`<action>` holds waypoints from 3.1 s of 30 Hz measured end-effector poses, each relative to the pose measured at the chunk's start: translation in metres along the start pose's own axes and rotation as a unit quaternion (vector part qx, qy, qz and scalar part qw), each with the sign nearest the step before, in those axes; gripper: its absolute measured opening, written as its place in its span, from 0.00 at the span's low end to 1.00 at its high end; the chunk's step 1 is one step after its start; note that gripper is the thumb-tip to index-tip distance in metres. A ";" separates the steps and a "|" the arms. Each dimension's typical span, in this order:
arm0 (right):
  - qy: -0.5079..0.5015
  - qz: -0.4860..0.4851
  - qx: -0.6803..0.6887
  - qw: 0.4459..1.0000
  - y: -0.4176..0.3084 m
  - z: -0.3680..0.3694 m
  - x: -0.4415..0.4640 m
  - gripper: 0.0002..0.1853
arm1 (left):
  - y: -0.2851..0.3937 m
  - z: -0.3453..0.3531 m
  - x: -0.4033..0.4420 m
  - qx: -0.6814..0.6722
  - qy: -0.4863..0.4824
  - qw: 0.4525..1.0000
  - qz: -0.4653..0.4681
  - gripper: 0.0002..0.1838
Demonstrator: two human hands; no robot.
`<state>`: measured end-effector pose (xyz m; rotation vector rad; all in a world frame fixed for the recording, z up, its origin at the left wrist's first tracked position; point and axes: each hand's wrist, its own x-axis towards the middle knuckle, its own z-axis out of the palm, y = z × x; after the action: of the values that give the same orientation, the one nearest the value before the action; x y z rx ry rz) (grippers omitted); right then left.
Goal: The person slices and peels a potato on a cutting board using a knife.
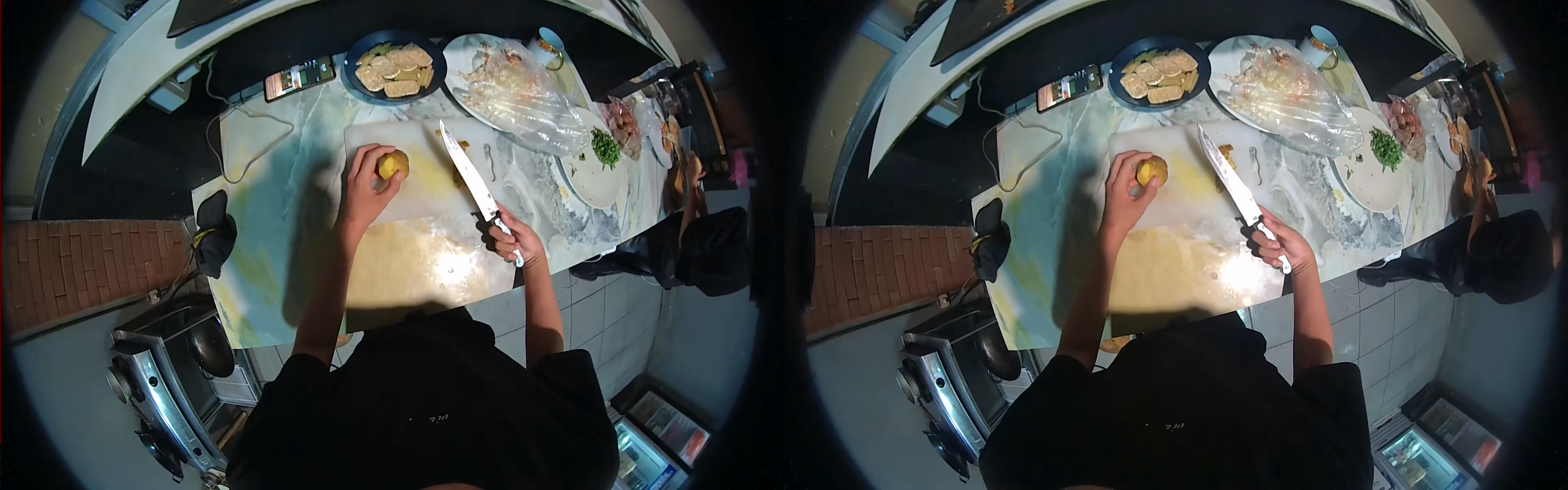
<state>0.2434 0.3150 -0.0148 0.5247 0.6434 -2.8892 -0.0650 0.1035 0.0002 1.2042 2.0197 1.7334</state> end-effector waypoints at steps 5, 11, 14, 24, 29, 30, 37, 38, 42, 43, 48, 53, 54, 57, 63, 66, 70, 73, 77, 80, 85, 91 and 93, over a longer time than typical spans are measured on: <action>0.039 0.003 0.009 0.999 0.000 -0.006 -0.003 0.30 | 0.003 0.000 0.003 -0.017 -0.035 0.999 0.000 0.24; 0.037 0.022 0.021 0.999 -0.001 -0.012 -0.006 0.29 | 0.003 0.001 0.010 -0.028 -0.014 0.999 0.013 0.27; 0.043 0.037 0.054 0.997 -0.002 -0.020 -0.008 0.29 | 0.003 0.001 0.015 -0.032 -0.031 0.999 0.012 0.28; 0.013 0.006 0.101 0.995 -0.003 -0.019 -0.010 0.26 | 0.004 0.012 0.016 0.013 -0.035 0.999 0.037 0.31; 0.022 0.010 0.127 0.992 -0.003 -0.026 -0.010 0.25 | 0.012 0.016 0.012 0.025 -0.035 0.998 0.044 0.32; 0.022 0.007 0.126 0.992 -0.004 -0.026 -0.011 0.25 | 0.013 0.017 0.012 0.025 -0.027 0.999 0.036 0.32; -0.001 0.024 0.125 0.992 -0.006 -0.023 -0.010 0.25 | 0.010 0.038 -0.001 -0.091 0.059 0.988 -0.106 0.32; 0.010 0.032 0.143 0.989 -0.007 -0.024 -0.009 0.25 | 0.012 0.037 -0.002 -0.037 0.054 0.996 -0.065 0.32; 0.011 0.046 0.165 0.985 -0.007 -0.025 -0.009 0.24 | 0.015 0.035 -0.001 0.041 0.042 0.998 -0.008 0.33; 0.009 0.043 0.166 0.985 -0.008 -0.024 -0.008 0.24 | 0.016 0.036 0.001 0.042 0.040 0.998 -0.005 0.33; 0.019 0.019 0.110 0.994 -0.004 -0.014 -0.007 0.26 | 0.014 0.036 -0.001 0.027 0.029 0.999 -0.027 0.32; 0.023 0.004 0.084 0.996 -0.004 -0.013 -0.006 0.27 | 0.016 0.027 0.000 0.038 0.010 0.999 -0.020 0.32; 0.024 0.003 0.082 0.996 -0.003 -0.008 -0.008 0.27 | 0.017 0.028 0.002 0.045 0.004 0.999 -0.020 0.32; 0.148 -0.088 -0.030 0.985 0.008 0.036 0.000 0.25 | 0.019 0.029 0.003 0.038 0.006 0.999 0.014 0.31; 0.335 -0.185 -0.527 0.758 0.043 0.080 0.030 0.22 | 0.016 0.029 0.001 0.050 -0.024 0.998 0.005 0.31; 0.319 -0.188 -0.607 0.703 0.042 0.114 0.043 0.22 | 0.016 0.028 0.000 0.063 -0.026 0.998 0.000 0.31; 0.258 -0.251 -0.677 0.642 0.036 0.121 0.060 0.22 | 0.009 0.030 -0.004 0.086 -0.005 0.996 0.017 0.31; 0.249 -0.226 -0.695 0.635 0.033 0.125 0.057 0.23 | 0.012 0.029 -0.004 0.113 0.013 0.993 0.016 0.32; 0.225 -0.252 -0.723 0.603 0.035 0.121 0.064 0.26 | 0.016 0.025 -0.002 0.133 -0.023 0.991 0.002 0.32; 0.224 -0.251 -0.732 0.593 0.035 0.125 0.062 0.25 | 0.017 0.025 -0.005 0.123 -0.024 0.992 -0.019 0.32; 0.233 -0.223 -0.757 0.569 0.035 0.126 0.059 0.27 | 0.019 0.023 -0.005 0.086 -0.032 0.994 -0.059 0.32; 0.234 -0.225 -0.760 0.564 0.039 0.129 0.055 0.28 | 0.018 0.024 -0.005 0.080 -0.022 0.996 -0.038 0.33; 0.248 -0.218 -0.761 0.559 0.039 0.130 0.055 0.29 | 0.020 0.024 -0.005 0.073 -0.020 0.996 -0.040 0.33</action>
<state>0.1604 0.2202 0.0599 0.7902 3.0172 -1.1529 -0.0381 0.1170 0.0095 1.1734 2.1724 1.5357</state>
